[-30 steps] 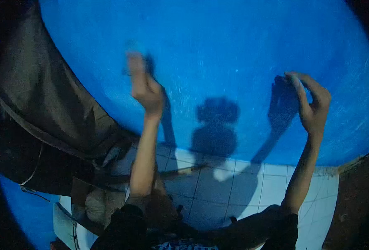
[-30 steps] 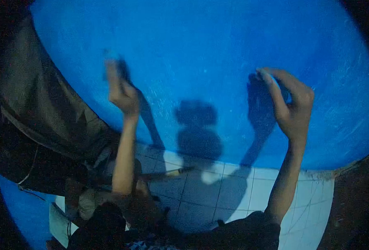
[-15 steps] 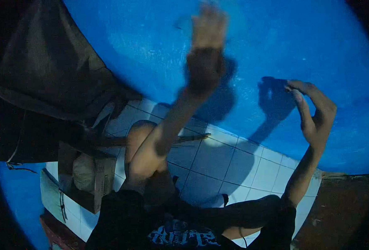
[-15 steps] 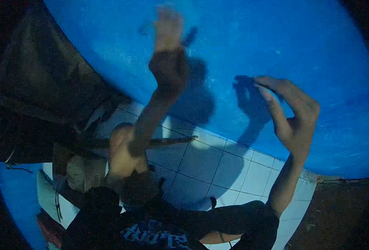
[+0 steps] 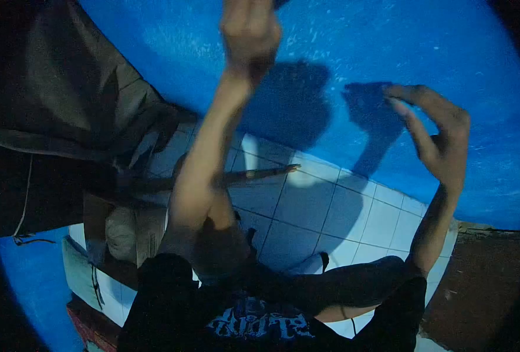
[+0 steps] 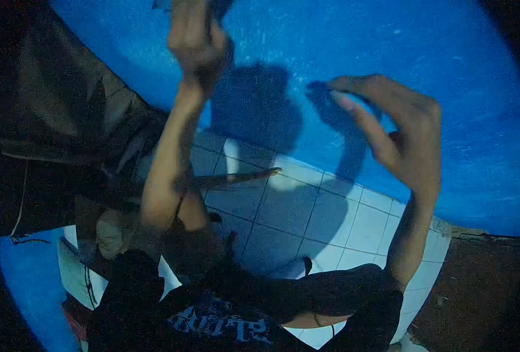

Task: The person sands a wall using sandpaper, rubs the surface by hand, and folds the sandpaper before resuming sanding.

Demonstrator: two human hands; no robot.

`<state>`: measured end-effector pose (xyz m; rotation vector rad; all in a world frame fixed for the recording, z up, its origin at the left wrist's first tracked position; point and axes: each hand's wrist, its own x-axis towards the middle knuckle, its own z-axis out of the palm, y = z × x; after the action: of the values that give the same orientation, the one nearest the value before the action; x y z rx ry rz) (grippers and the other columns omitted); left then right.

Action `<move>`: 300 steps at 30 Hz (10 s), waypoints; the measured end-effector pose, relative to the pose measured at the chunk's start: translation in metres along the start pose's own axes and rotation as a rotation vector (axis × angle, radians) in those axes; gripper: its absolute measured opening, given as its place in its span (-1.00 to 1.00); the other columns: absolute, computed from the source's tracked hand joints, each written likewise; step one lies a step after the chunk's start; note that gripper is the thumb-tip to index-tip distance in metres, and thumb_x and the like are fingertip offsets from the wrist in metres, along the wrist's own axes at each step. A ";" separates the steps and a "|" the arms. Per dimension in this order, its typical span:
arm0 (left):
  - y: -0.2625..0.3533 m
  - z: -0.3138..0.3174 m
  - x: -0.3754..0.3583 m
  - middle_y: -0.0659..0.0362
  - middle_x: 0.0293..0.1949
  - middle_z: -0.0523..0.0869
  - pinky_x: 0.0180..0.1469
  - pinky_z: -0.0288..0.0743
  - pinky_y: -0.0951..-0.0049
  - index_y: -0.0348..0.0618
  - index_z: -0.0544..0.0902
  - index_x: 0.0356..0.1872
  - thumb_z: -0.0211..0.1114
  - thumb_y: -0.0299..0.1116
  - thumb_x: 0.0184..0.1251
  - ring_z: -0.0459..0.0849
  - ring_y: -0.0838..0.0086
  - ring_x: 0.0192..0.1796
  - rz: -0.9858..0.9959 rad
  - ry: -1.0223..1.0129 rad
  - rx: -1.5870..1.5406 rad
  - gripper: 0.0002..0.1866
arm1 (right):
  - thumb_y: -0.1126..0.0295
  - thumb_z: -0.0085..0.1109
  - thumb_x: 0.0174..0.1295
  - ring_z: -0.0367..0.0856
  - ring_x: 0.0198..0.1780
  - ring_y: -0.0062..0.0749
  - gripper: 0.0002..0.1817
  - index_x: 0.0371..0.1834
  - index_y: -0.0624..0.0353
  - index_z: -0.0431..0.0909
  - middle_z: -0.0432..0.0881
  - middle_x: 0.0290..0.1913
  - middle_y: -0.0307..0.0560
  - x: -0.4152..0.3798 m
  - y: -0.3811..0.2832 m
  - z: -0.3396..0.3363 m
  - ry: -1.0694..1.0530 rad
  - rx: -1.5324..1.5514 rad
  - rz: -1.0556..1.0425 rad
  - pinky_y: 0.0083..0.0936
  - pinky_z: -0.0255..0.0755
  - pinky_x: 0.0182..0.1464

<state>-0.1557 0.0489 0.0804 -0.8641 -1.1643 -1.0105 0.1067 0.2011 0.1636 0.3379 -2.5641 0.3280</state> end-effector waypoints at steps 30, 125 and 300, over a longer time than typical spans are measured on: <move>0.059 -0.017 -0.007 -0.19 0.48 0.37 0.60 0.05 -0.04 -0.36 0.40 0.43 -0.10 -0.47 0.60 0.22 -0.05 0.58 0.017 -0.597 -0.053 -0.54 | 0.45 0.33 0.13 0.24 0.58 -0.20 -0.40 0.32 -0.17 0.60 0.41 0.51 -0.18 0.007 0.033 0.020 0.295 -0.461 -0.045 0.01 0.03 0.61; 0.078 -0.008 0.011 -0.14 0.49 0.38 0.57 0.10 -0.11 -0.32 0.42 0.44 -0.03 -0.71 0.31 0.26 -0.03 0.56 -0.158 -0.303 -0.002 -0.39 | 0.39 0.37 0.26 0.57 0.34 0.00 -0.47 0.33 0.01 0.55 0.58 0.34 0.00 -0.020 0.028 -0.010 0.189 0.275 0.063 -0.13 0.49 0.35; 0.070 -0.046 -0.008 0.03 0.01 0.74 0.10 0.57 0.20 -0.18 0.67 0.00 0.12 -0.39 0.58 0.72 0.22 0.06 -0.847 -0.089 -0.566 -0.81 | 0.45 -0.09 0.30 0.04 0.65 0.01 -0.40 0.45 -0.02 0.49 0.36 0.54 -0.03 0.073 0.008 0.096 0.769 -0.397 0.056 0.19 -0.27 0.62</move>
<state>-0.0763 0.0302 0.0610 -0.8549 -1.3737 -2.0812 -0.0009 0.1680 0.1214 -0.0188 -1.8185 -0.0433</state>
